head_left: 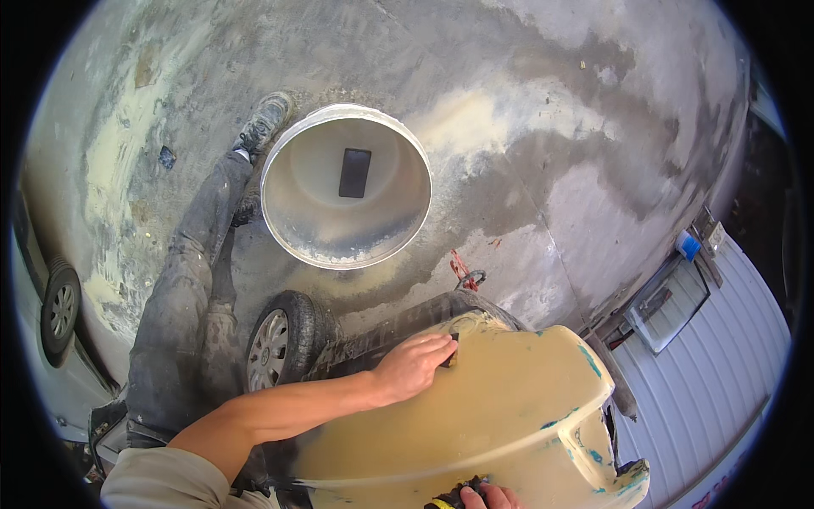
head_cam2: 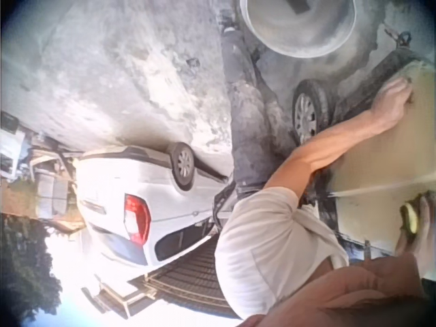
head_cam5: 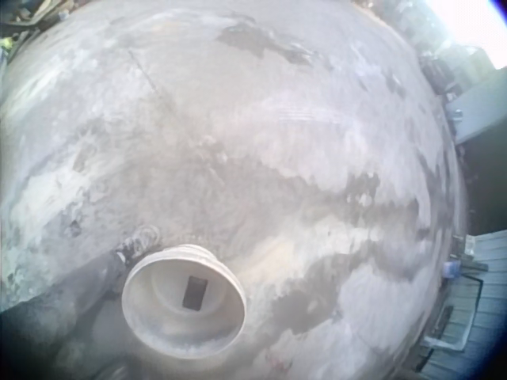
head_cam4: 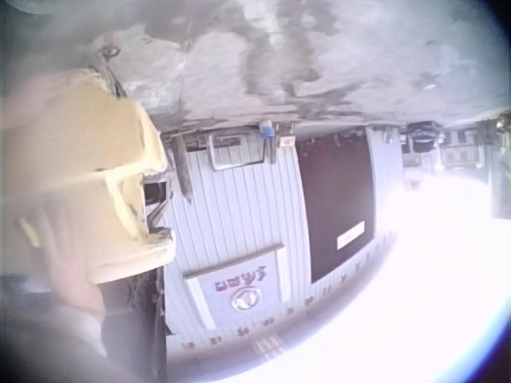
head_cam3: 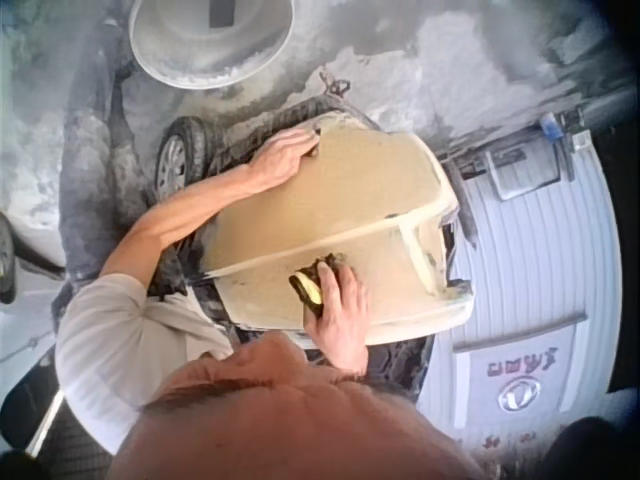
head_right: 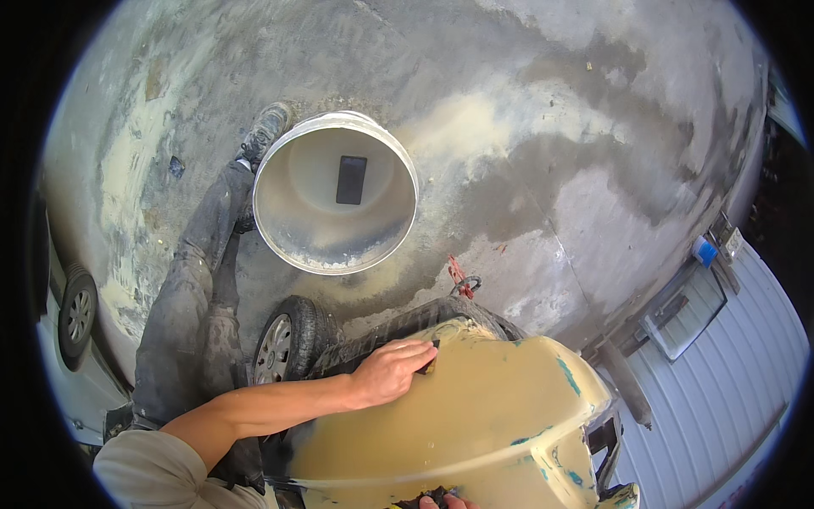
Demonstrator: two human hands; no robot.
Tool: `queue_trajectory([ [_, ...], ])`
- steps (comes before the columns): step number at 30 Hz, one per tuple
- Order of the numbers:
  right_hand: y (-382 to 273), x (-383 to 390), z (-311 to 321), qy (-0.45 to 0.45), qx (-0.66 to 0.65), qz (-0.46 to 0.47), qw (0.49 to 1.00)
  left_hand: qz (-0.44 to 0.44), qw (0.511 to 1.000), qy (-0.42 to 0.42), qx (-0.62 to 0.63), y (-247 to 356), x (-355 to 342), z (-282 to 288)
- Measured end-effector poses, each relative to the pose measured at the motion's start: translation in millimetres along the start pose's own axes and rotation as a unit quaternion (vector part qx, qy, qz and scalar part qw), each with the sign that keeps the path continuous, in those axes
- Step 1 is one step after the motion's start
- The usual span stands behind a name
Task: The person sands a yellow car door panel with a sanding block, repeatedly dipping the block into a bucket of water. The person wipes the panel with a yellow cloth and continues sanding different areas of the door.
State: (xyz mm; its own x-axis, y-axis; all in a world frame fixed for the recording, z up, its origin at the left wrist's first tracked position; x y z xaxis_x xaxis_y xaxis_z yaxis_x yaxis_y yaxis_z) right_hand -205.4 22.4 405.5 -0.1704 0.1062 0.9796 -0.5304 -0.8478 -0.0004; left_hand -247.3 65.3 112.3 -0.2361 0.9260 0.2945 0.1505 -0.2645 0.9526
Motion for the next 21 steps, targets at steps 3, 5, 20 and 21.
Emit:
queue_trajectory([
  [3,-7.8,0.9,4.9,0.023,-0.002,0.042,0.999,0.038,0.995,0.046,0.082,-0.2,1.3,11.1],
  [5,-8.0,1.0,6.0,0.017,0.011,0.024,1.000,0.058,0.995,0.042,0.073,2.3,0.6,14.0],
  [20,1.4,-1.1,15.1,0.006,-0.016,0.001,1.000,0.052,0.974,0.031,0.220,-39.9,5.3,-6.8],
  [21,1.6,-1.4,16.1,0.011,-0.020,0.002,1.000,0.083,0.974,0.024,0.210,-42.3,6.3,-8.1],
])
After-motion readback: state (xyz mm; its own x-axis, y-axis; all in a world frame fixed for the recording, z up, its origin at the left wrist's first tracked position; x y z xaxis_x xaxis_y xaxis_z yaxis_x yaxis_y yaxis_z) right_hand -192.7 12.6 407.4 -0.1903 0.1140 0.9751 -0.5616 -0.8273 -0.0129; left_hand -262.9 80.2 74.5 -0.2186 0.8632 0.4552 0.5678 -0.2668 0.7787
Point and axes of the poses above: each hand's wrist, its own x-axis away from the middle knuckle, its own z-axis out of the back of the hand, y = z × x, the point moved 7 cm from there along -x, towards the middle knuckle, and after that the axes turned 11 degrees about -y, right-handed, at the moved point
